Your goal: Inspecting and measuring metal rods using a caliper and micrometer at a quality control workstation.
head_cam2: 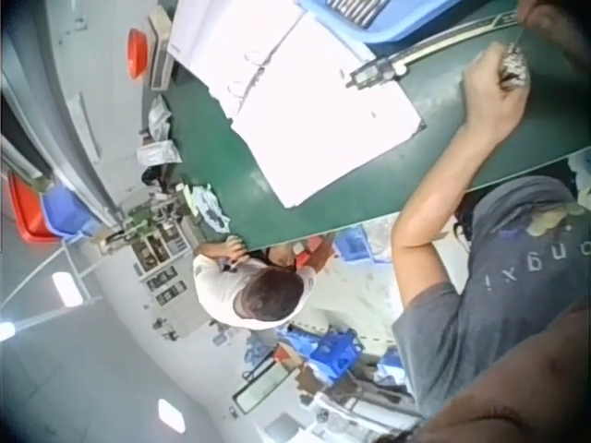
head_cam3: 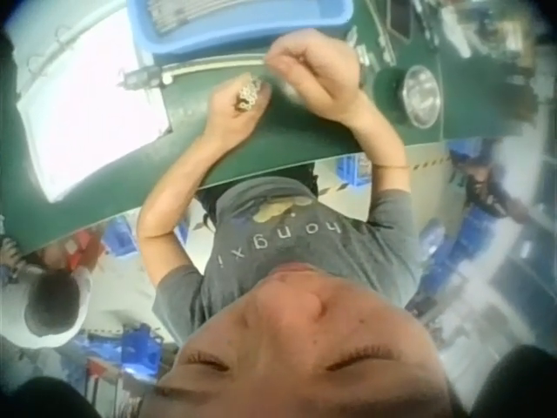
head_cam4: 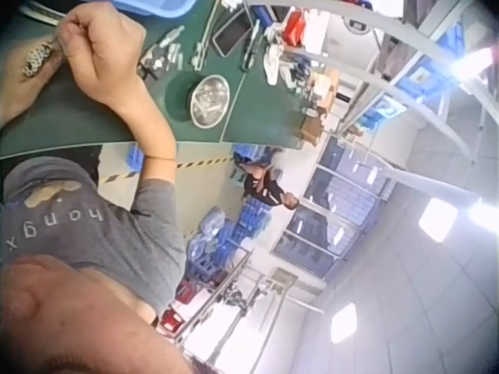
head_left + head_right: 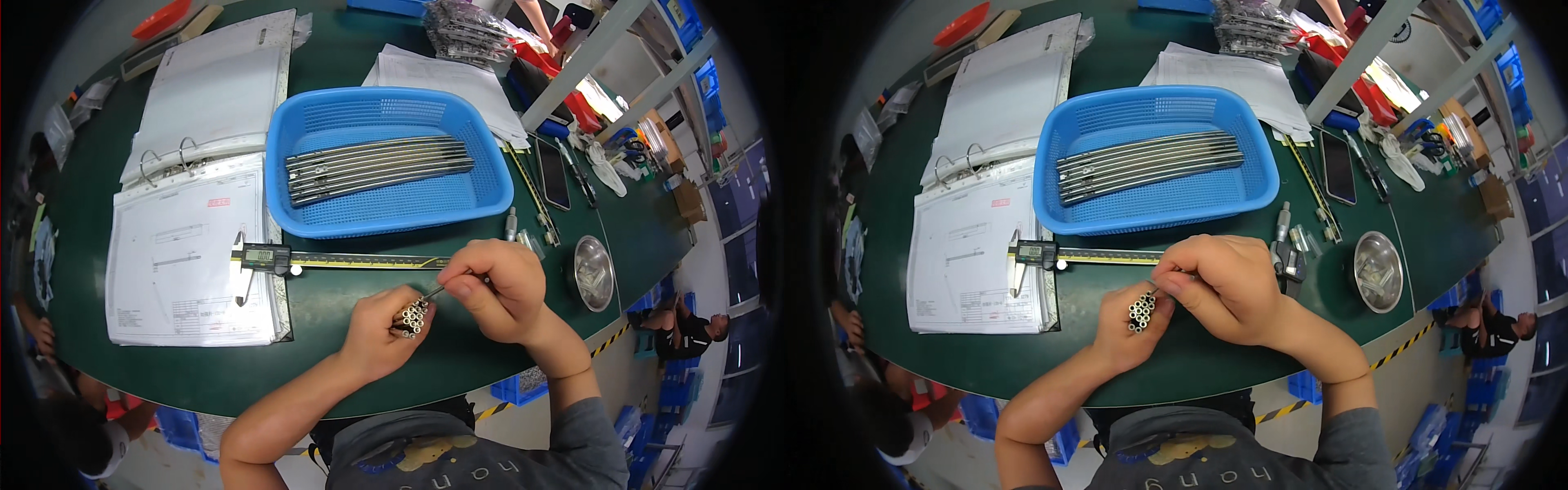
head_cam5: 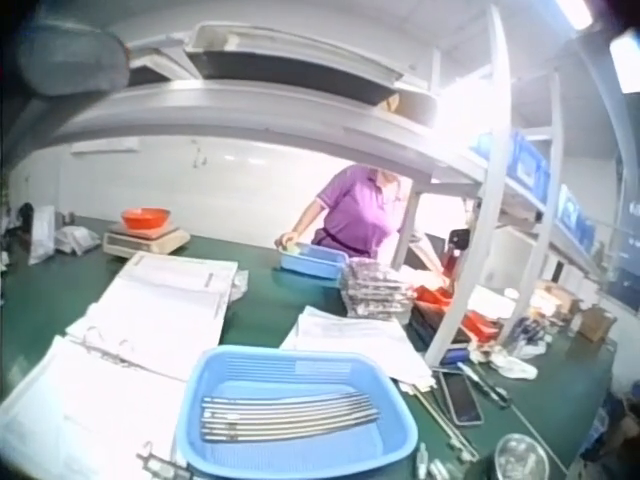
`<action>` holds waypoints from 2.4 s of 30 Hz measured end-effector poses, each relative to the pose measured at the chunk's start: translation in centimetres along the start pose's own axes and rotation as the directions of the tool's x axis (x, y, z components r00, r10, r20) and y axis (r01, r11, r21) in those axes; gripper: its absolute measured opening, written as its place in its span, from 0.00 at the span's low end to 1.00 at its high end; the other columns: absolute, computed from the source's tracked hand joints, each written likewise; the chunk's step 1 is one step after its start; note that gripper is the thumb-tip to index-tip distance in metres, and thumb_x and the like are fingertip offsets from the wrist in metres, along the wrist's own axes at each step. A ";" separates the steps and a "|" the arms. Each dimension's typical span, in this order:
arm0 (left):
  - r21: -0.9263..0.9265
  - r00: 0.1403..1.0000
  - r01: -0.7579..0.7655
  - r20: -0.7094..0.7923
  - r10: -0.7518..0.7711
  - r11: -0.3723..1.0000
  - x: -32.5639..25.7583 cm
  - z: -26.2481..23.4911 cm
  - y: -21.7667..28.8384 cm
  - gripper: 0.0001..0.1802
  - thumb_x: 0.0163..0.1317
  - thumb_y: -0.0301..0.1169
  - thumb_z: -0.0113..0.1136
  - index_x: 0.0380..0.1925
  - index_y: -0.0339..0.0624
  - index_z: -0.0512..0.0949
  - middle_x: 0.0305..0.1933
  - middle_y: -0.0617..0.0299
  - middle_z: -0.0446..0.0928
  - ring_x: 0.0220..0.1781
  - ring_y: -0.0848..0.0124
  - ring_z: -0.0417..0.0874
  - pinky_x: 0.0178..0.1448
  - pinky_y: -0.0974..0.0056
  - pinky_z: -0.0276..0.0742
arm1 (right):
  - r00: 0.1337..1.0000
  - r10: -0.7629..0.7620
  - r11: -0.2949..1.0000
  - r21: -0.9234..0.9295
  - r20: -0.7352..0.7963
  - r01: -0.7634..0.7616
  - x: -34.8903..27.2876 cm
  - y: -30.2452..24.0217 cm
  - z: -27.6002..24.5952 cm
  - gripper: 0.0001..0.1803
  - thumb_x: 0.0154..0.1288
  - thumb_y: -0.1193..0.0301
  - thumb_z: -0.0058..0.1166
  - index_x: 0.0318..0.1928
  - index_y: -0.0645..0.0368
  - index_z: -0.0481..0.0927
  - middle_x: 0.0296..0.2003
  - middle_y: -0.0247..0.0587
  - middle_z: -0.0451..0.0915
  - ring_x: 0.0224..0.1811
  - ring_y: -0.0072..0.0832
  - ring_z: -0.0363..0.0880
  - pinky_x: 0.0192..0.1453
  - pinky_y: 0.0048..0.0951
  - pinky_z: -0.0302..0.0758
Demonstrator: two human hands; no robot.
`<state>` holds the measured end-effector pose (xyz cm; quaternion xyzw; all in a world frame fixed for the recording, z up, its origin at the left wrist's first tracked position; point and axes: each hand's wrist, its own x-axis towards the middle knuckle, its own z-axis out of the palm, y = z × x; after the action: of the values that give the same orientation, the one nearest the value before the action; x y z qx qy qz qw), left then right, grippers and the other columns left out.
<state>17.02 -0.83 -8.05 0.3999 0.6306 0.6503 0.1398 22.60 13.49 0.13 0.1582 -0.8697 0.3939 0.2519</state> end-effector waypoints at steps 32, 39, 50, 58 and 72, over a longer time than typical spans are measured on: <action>0.031 0.994 -0.077 0.079 0.075 0.997 -0.1 -0.4 -1.0 0.12 0.39 0.20 0.59 0.25 0.39 0.68 0.21 0.55 0.68 0.23 0.57 0.72 0.26 0.60 0.67 | 0.991 -0.117 0.947 -0.293 0.066 0.131 1.4 -1.3 -0.8 0.06 0.39 0.81 0.54 0.24 0.61 0.74 0.13 0.34 0.70 0.12 0.27 0.68 0.16 0.24 0.62; 0.013 0.997 -0.054 0.064 0.053 0.998 -0.1 -0.3 0.0 0.09 0.44 0.21 0.60 0.23 0.38 0.69 0.19 0.56 0.67 0.19 0.61 0.69 0.23 0.64 0.62 | 0.993 -0.111 0.961 -0.249 0.047 0.119 0.8 -1.4 -0.7 0.07 0.40 0.80 0.55 0.25 0.60 0.74 0.14 0.33 0.71 0.11 0.27 0.68 0.16 0.23 0.63; 0.023 0.995 -0.062 0.075 0.060 0.998 0.2 -0.6 -0.2 0.09 0.45 0.22 0.61 0.23 0.38 0.69 0.19 0.56 0.67 0.19 0.60 0.69 0.23 0.64 0.63 | 0.985 -0.115 0.963 -0.230 0.127 0.142 1.5 -1.5 -1.0 0.07 0.39 0.80 0.56 0.24 0.60 0.74 0.13 0.33 0.68 0.11 0.27 0.66 0.15 0.25 0.61; 0.000 0.997 -0.044 0.068 0.044 0.999 0.1 -0.5 -0.4 0.09 0.42 0.20 0.59 0.24 0.38 0.70 0.19 0.56 0.67 0.18 0.60 0.68 0.22 0.63 0.63 | 0.986 -0.006 0.981 -0.190 0.164 0.037 1.2 -1.2 -0.7 0.04 0.41 0.79 0.56 0.22 0.60 0.74 0.15 0.36 0.72 0.14 0.31 0.71 0.18 0.25 0.66; -0.002 0.998 -0.061 0.034 0.061 0.998 0.1 -0.2 -0.5 0.09 0.45 0.22 0.60 0.22 0.38 0.68 0.18 0.56 0.67 0.20 0.60 0.69 0.24 0.62 0.64 | 0.991 -0.056 0.963 -0.254 0.117 0.085 1.7 -1.5 -0.5 0.04 0.42 0.78 0.55 0.21 0.60 0.73 0.13 0.34 0.69 0.12 0.29 0.68 0.16 0.26 0.64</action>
<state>16.69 -0.79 -8.42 0.4300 0.6154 0.6476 0.1306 22.12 12.76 2.27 0.1762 -0.9199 0.2587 0.2363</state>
